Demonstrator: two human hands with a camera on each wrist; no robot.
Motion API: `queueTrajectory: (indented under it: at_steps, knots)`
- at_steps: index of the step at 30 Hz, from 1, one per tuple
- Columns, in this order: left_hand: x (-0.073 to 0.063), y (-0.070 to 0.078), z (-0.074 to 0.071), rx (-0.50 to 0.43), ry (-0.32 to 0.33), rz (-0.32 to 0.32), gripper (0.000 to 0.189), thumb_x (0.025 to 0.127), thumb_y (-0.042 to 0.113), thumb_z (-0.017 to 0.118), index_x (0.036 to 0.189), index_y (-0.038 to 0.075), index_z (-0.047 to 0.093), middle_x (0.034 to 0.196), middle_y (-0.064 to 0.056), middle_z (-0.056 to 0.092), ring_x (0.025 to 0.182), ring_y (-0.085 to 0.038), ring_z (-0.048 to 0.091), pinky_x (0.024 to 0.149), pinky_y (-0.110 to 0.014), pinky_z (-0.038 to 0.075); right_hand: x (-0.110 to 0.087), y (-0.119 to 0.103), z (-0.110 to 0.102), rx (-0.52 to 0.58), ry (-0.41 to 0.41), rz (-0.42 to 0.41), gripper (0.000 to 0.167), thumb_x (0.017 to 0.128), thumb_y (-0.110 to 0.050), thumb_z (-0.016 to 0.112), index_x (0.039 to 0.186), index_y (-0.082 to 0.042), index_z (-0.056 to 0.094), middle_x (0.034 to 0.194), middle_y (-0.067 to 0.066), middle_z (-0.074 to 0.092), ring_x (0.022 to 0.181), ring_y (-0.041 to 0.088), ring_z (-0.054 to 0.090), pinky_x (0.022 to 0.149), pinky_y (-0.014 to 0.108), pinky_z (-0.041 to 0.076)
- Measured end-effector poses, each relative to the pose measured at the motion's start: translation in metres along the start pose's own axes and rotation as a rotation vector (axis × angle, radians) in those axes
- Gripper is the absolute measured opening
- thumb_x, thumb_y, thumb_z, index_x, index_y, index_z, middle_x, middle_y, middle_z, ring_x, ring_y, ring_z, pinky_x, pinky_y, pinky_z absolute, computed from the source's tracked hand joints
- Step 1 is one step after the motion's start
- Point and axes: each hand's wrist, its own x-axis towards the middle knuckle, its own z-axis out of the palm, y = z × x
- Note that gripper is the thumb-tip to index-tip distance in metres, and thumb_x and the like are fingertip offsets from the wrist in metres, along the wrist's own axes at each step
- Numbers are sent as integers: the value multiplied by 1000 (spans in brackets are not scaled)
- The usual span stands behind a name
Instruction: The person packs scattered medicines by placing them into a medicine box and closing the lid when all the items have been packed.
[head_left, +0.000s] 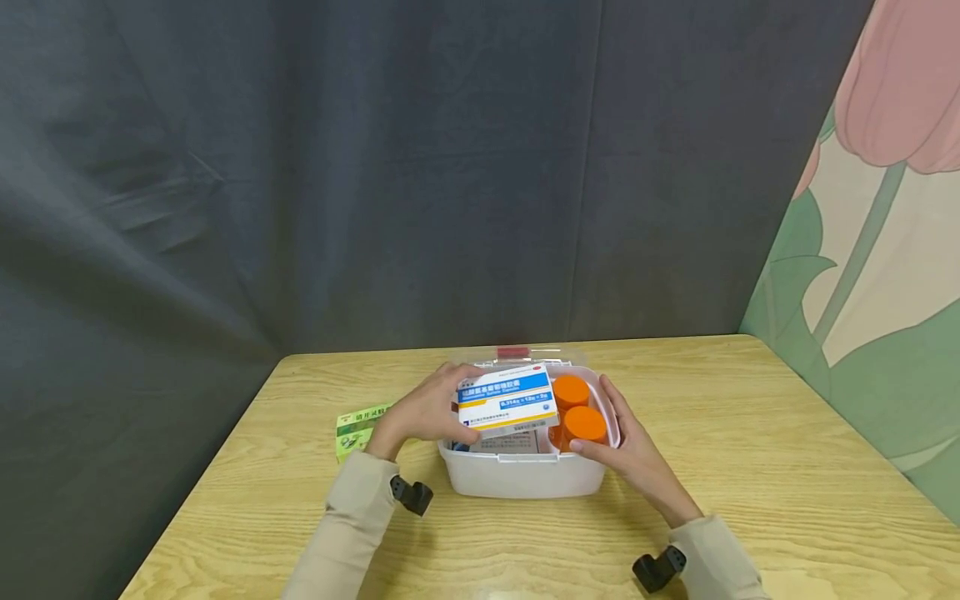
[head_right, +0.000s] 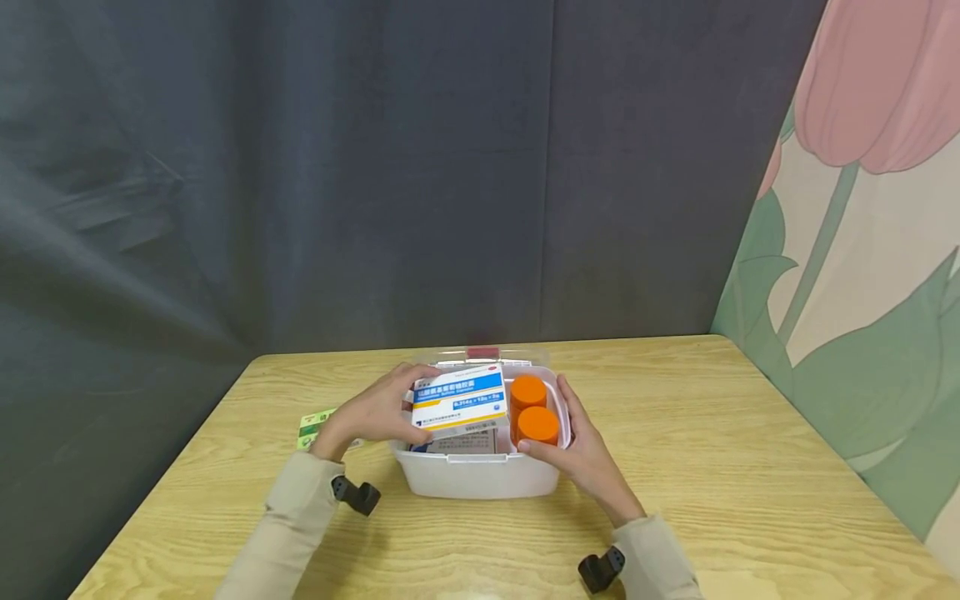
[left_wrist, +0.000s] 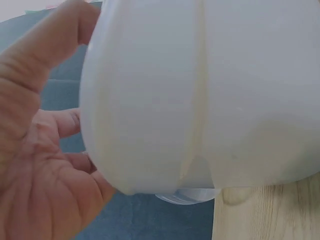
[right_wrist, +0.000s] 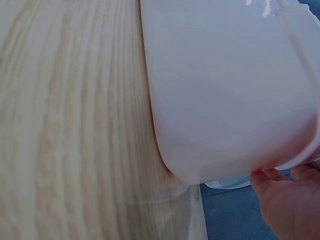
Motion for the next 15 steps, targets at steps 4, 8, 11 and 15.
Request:
queueTrajectory:
  at_steps: [4, 8, 11, 15]
  knots:
    - [6, 2, 1, 59, -15, -22, 87, 65, 19, 85, 142, 11, 44, 127, -7, 45, 108, -22, 45, 89, -39, 44, 0, 1, 0, 13, -3, -8, 100, 86, -22, 75, 157, -17, 6, 161, 15, 7, 141, 45, 14, 103, 68, 21]
    - [11, 7, 2, 115, -37, -56, 86, 64, 18, 88, 139, 10, 46, 128, -9, 46, 108, -23, 46, 91, -40, 44, -1, 1, 1, 15, -4, 1, 100, 86, -23, 75, 157, -17, 5, 161, 15, 6, 141, 44, 13, 104, 67, 21]
    - [14, 12, 4, 152, -72, -86, 85, 64, 17, 90, 137, 8, 47, 127, -11, 47, 107, -23, 47, 93, -41, 45, -1, 1, 1, 8, -1, 5, 100, 86, -23, 75, 157, -16, 5, 161, 15, 6, 142, 44, 12, 104, 67, 20]
    - [18, 18, 5, 216, -126, -115, 83, 63, 16, 91, 134, 7, 49, 126, -12, 47, 106, -23, 47, 94, -40, 45, -2, 1, -1, 2, 2, 1, 100, 86, -23, 75, 157, -17, 5, 161, 14, 6, 142, 43, 11, 104, 68, 20]
